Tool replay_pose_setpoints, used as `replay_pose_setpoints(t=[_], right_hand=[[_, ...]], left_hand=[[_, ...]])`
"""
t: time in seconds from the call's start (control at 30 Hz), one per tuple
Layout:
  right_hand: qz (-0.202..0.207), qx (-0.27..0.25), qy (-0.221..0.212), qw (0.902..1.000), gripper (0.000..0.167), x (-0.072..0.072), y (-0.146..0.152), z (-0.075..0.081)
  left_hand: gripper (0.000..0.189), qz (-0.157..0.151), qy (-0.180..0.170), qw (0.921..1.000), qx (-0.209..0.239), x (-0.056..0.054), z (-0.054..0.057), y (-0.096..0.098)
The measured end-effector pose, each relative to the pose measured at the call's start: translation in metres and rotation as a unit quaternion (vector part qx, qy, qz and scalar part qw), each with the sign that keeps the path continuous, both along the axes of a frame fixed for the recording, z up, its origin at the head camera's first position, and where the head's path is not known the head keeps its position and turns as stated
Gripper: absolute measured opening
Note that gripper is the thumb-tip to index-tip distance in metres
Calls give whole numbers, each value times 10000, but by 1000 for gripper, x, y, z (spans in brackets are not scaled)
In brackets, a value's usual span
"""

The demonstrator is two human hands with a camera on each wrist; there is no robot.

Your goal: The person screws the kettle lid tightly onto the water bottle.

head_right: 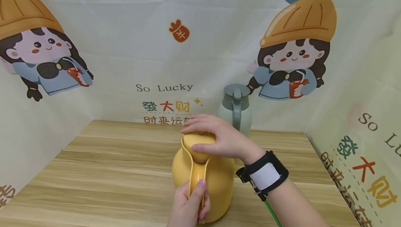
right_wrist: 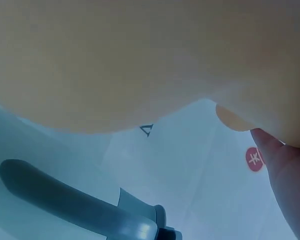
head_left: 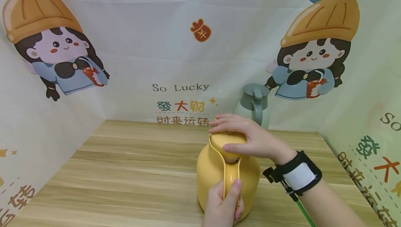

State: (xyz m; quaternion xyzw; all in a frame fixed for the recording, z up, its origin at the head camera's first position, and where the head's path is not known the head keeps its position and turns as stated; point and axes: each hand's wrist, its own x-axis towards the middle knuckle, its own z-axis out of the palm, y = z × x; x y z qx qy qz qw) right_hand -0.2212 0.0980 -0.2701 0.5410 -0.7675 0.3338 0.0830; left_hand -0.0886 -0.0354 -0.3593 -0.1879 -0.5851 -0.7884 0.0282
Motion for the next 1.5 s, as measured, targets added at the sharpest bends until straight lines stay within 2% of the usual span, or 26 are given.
replay_pose_setpoints(t=[0.27,0.57,0.83,1.1,1.3,1.5], right_hand=[[-362,-71,27,9993,41,4,-2,-3],[-1334,6,20,9911,40,19,-9,-2],[-1789,55,84,9838,41,27,-15,-2],[-2489,158,78,9684,44,37,-22,-2],[-2837,348,193,9581,44,42,-27,0],[-3293,636,182,9419,46,49,-34,3]], left_hand=[[44,-14,60,10000,67,0,1,0],[45,-40,55,10000,40,-1,1,0],[44,-50,88,9999,32,-1,1,-1],[44,9,2,10000,-38,0,1,0],[45,3,-54,10000,-83,1,2,0],[44,-14,-35,10000,-41,1,1,0]])
